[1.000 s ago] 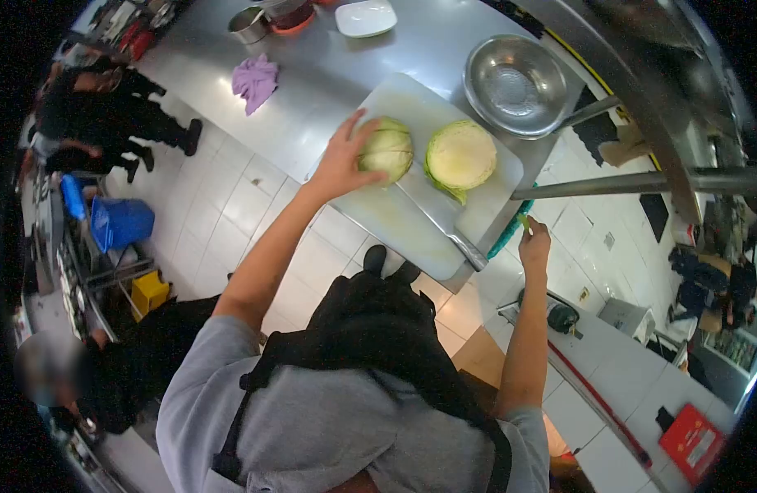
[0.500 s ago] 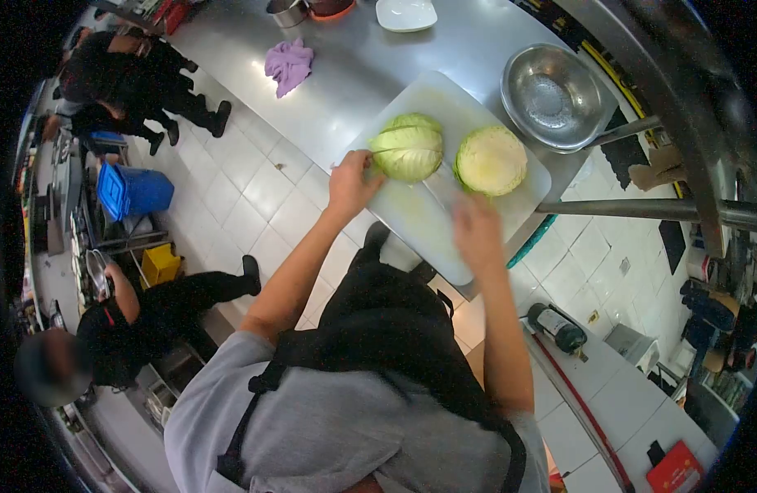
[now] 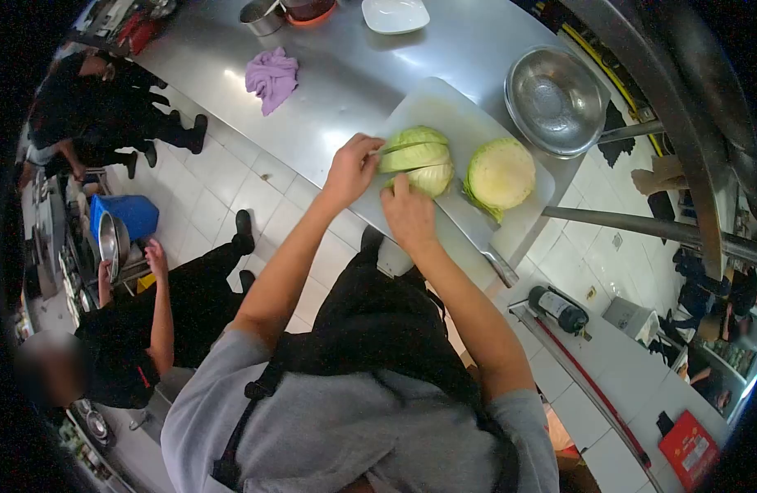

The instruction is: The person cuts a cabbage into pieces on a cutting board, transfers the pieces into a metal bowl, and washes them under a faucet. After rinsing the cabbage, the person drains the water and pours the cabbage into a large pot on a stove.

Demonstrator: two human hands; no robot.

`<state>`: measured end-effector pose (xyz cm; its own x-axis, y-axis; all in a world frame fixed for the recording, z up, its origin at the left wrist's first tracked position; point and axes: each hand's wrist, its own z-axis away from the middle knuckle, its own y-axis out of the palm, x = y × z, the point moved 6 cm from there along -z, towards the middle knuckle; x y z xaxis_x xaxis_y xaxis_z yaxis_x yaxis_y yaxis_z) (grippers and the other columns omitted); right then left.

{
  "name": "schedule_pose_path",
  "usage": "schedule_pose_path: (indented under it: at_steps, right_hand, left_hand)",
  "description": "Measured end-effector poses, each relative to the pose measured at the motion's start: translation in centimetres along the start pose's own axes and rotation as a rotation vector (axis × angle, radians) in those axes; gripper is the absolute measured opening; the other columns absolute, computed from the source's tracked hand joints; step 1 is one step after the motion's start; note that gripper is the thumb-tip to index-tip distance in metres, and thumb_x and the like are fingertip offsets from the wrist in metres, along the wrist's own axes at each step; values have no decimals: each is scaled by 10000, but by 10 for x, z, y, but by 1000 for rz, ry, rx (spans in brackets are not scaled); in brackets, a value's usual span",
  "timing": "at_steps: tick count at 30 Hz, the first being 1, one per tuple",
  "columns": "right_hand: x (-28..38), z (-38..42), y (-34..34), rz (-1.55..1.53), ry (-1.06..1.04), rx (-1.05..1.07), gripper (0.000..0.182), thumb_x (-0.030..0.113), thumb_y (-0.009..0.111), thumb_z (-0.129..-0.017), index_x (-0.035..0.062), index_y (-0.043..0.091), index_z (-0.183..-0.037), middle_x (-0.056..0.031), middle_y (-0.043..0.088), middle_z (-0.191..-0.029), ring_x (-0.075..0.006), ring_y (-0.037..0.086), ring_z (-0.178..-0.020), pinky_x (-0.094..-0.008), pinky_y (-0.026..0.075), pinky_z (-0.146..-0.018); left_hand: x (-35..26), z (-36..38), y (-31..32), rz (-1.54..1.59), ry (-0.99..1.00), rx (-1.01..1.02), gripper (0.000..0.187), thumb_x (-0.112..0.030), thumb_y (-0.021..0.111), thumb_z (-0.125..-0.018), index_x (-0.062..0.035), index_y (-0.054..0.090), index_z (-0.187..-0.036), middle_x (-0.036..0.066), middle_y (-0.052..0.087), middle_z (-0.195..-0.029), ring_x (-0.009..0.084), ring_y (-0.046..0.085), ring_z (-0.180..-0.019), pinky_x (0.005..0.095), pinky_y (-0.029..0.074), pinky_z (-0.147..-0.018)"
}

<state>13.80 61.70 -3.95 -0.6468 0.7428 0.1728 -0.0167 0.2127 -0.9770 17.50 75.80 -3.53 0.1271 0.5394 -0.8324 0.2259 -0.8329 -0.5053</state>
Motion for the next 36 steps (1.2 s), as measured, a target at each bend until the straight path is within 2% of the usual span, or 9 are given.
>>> schedule_pose_path:
  at_steps: [3,6,9,11,16,30,33,34,36]
  right_hand:
    - [-2,-5,-2,1,12,-15,98,83,634,-858,68,598,-947,-107,532,-945,-284,649,-707,-400,537,-588]
    - [-13,-6,-18,-424,148,-177,98,78,635,-905,55,564,-969,-95,597,-978,-224,645,-680,-351,526,-567]
    - [-44,-6,-21,-1302,599,-145,99,105,626,-955,34,564,-927,-99,649,-903,-174,647,-675,-337,531,-623]
    - [-64,-14,-54,-1407,686,-250,90,99,622,-964,30,567,-942,-81,668,-856,-143,641,-665,-305,516,-616]
    - [-95,-37,-67,-973,391,-33,48,65,581,-964,23,564,-948,-68,656,-767,-91,562,-584,-233,446,-532]
    - [-129,-34,-83,-1569,654,3,91,99,630,-975,37,562,-971,-63,641,-756,-81,482,-526,-234,376,-466]
    - [-136,-28,-74,-1677,718,-58,81,92,628,-977,44,563,-985,-75,636,-770,-96,476,-533,-237,376,-478]
    - [-134,-25,-72,-1703,738,-58,77,88,627,-977,46,563,-989,-80,634,-776,-103,475,-537,-238,378,-485]
    - [-135,-26,-74,-1858,707,-186,73,75,630,-974,47,565,-994,-91,632,-796,-113,479,-558,-242,378,-504]
  left_hand:
    - [0,-33,13,-50,80,254,94,-32,630,-852,5,675,-926,157,646,-911,380,634,-863,447,520,-766]
    - [-2,-46,16,-117,205,398,79,-38,633,-852,-4,677,-909,150,643,-897,378,631,-855,457,512,-756]
    - [-4,-46,19,-151,319,409,49,-44,635,-850,-8,658,-874,145,638,-880,375,626,-853,470,506,-745]
    - [1,-47,21,-129,311,401,32,-41,628,-849,-9,633,-846,146,633,-871,374,620,-847,468,500,-733]
    - [2,-65,16,27,193,435,63,-10,614,-831,2,590,-888,140,599,-859,296,594,-779,399,485,-686]
    - [-6,-82,23,-197,176,648,199,-99,724,-724,-13,638,-881,137,643,-886,303,636,-809,406,494,-722]
    - [-53,-62,12,112,191,414,281,-131,750,-709,-11,672,-950,157,651,-913,331,635,-810,404,503,-734]
    - [-61,-47,23,185,83,464,385,-201,799,-691,-18,692,-1013,160,642,-1057,339,614,-944,425,488,-820]
    - [-82,-22,38,-85,227,346,408,-224,820,-684,-38,696,-1026,143,611,-1159,334,569,-1055,442,452,-894]
